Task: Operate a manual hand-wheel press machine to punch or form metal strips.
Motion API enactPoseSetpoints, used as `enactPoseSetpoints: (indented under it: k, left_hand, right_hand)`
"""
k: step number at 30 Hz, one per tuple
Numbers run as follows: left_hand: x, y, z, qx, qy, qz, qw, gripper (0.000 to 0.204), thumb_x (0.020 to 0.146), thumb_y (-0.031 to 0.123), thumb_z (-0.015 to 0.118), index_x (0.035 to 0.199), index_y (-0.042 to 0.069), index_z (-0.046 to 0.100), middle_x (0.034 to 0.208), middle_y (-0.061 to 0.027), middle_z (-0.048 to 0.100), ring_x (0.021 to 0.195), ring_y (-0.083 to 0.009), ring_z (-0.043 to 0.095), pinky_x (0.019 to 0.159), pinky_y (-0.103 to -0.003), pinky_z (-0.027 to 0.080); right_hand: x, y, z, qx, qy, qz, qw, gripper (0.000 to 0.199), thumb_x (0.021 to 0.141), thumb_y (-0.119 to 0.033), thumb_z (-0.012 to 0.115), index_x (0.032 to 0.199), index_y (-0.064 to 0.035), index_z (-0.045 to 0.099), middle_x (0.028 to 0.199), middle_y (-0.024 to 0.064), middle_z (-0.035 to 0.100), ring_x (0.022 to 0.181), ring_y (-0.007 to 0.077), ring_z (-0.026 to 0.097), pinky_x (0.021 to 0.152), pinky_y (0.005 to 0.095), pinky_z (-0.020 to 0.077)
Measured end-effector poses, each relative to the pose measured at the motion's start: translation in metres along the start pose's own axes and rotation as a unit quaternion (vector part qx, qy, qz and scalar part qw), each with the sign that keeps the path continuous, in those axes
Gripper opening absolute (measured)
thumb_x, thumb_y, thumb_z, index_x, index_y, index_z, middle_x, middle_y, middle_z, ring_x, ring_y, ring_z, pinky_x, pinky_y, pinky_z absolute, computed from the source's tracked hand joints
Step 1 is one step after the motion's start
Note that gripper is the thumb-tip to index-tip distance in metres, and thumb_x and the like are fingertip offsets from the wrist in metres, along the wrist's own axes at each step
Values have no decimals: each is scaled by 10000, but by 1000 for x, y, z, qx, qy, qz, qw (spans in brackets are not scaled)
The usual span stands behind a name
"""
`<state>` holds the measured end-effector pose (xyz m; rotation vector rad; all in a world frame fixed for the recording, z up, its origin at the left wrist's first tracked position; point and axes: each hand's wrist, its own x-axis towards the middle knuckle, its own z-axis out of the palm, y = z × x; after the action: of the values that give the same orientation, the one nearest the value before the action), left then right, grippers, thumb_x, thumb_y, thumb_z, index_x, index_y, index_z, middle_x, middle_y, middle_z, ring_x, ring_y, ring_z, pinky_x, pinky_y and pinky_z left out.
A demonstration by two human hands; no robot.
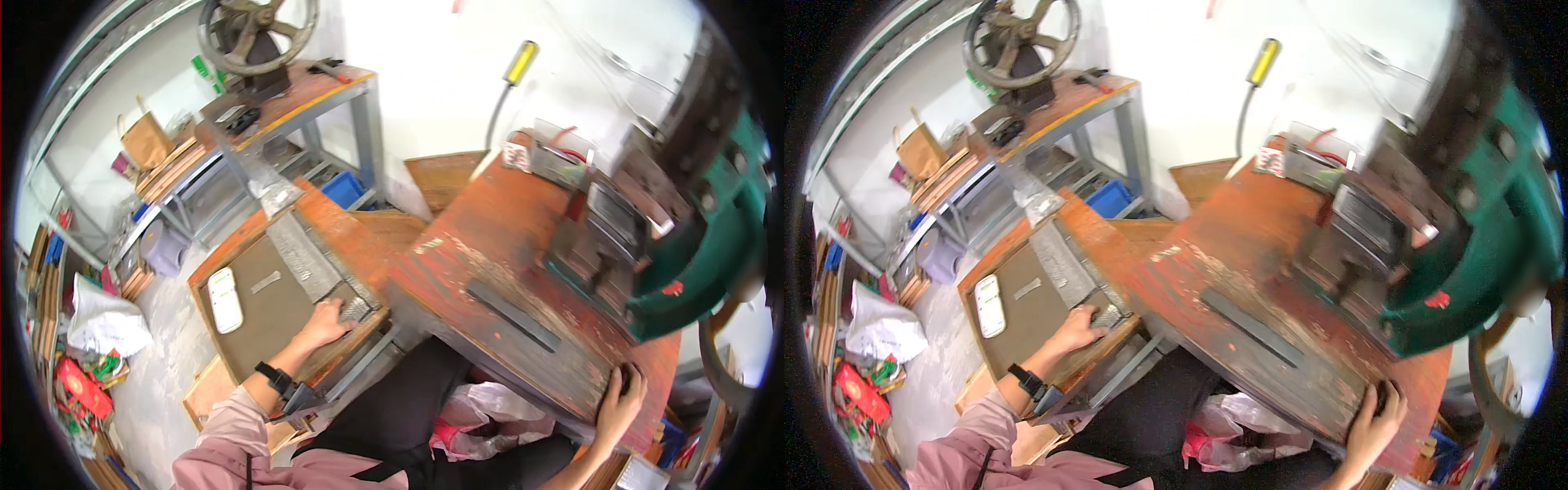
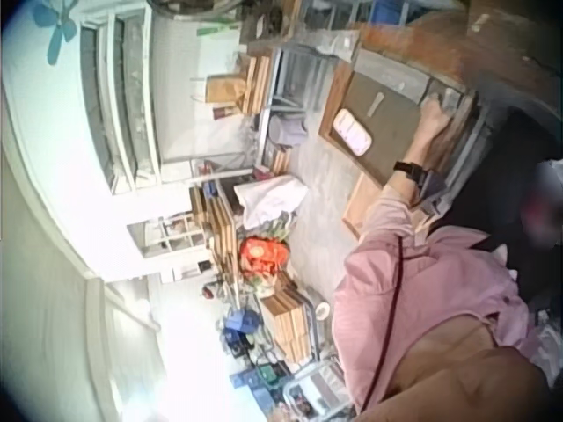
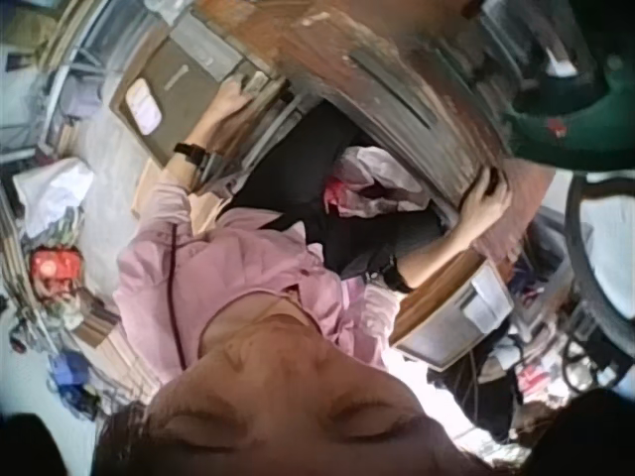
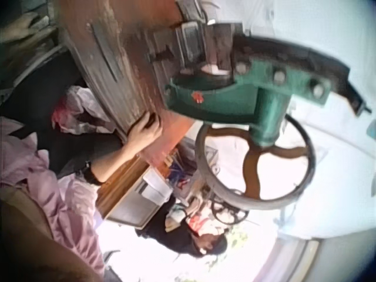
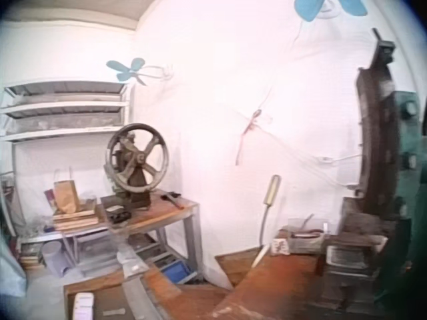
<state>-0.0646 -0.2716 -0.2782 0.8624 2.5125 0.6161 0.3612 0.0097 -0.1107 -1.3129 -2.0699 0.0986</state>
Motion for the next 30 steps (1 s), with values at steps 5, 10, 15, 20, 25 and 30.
enactPoseSetpoints:
  k: [5, 10, 15, 20, 25, 30]
  left_hand:
    - [4, 11, -3, -139, -69, 66, 986, 581, 757, 363, 717, 1190, 18, 538, 1139, -205, 558, 1064, -335, 535, 915, -396, 430]
    - [1, -2, -8, -117, -67, 116, 984, 514, 763, 342, 724, 1177, 81, 568, 1015, -178, 587, 983, -326, 560, 864, -396, 449]
    - [10, -10, -11, -88, -57, 149, 983, 491, 753, 305, 732, 1143, 46, 586, 1001, -180, 587, 984, -327, 560, 863, -388, 452]
    - [-3, 11, -5, -1, -18, 148, 989, 484, 777, 223, 675, 1188, 9, 533, 1052, -207, 564, 1038, -351, 534, 901, -405, 436]
    - [-5, -5, 18, 111, 60, 183, 975, 498, 774, 158, 626, 1219, -12, 480, 1120, -257, 527, 1102, -422, 479, 937, -456, 412]
    - [-10, 1, 18, 87, 60, 152, 983, 468, 761, 150, 651, 1167, -29, 501, 1096, -267, 529, 1080, -444, 480, 899, -476, 417]
  right_hand:
    - [-1, 19, -1, -32, 8, -13, 999, 257, 900, -175, 565, 1037, 40, 598, 1033, 181, 594, 985, 336, 560, 870, 372, 418]
    - [1, 10, 1, -28, -9, -8, 1000, 261, 909, -175, 556, 1043, 46, 594, 1031, 173, 596, 984, 324, 562, 873, 366, 416]
    - [0, 9, 3, -22, -1, -10, 1000, 253, 907, -165, 553, 1040, 47, 595, 1041, 177, 596, 991, 330, 561, 878, 365, 414]
    - [-1, 9, 2, -34, 3, 4, 999, 240, 899, -149, 553, 1023, 51, 597, 1036, 188, 593, 991, 345, 557, 878, 374, 413]
    - [-1, 5, 0, -7, 17, -4, 1000, 235, 862, -129, 584, 1017, 47, 601, 1039, 210, 586, 998, 373, 543, 875, 413, 420]
    - [0, -6, 1, 20, 27, -10, 999, 214, 839, -118, 600, 992, 32, 606, 1025, 197, 584, 1001, 366, 521, 880, 420, 410]
